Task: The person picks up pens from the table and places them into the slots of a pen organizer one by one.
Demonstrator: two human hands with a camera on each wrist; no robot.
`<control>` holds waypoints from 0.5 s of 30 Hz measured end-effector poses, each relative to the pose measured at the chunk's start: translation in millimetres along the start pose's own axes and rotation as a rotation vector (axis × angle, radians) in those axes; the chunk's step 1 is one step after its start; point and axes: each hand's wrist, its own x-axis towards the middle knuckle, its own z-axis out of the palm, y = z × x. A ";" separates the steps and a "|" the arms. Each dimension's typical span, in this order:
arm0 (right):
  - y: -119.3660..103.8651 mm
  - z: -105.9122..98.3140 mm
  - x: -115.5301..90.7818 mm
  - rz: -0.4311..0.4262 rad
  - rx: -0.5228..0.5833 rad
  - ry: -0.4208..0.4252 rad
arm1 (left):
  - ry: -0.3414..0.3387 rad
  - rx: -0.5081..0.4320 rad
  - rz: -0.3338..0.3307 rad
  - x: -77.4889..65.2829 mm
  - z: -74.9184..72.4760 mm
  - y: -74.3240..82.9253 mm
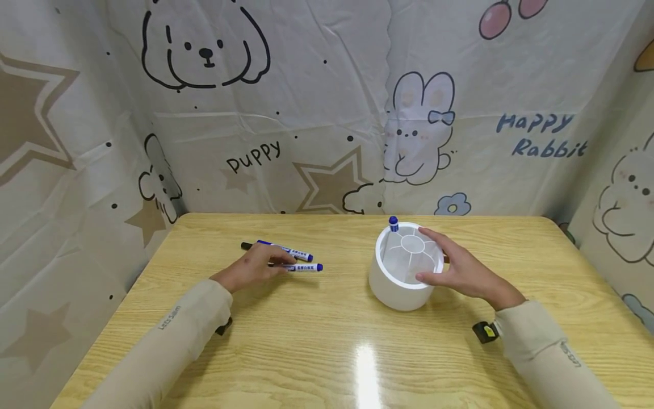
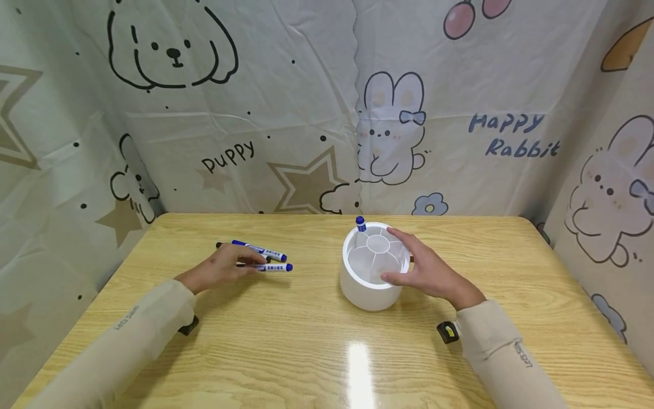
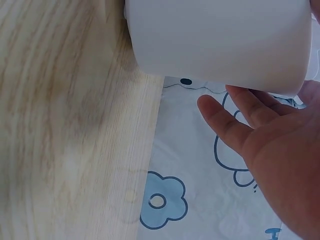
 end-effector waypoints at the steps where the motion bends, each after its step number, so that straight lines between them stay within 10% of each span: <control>1: 0.2 0.1 0.0 -0.003 0.001 -0.001 | 0.004 -0.010 -0.006 0.1 -0.4 0.9; 15: -2.8 -1.4 0.2 0.020 0.006 -0.016 | 0.065 -0.158 -0.002 1.7 -4.9 11.8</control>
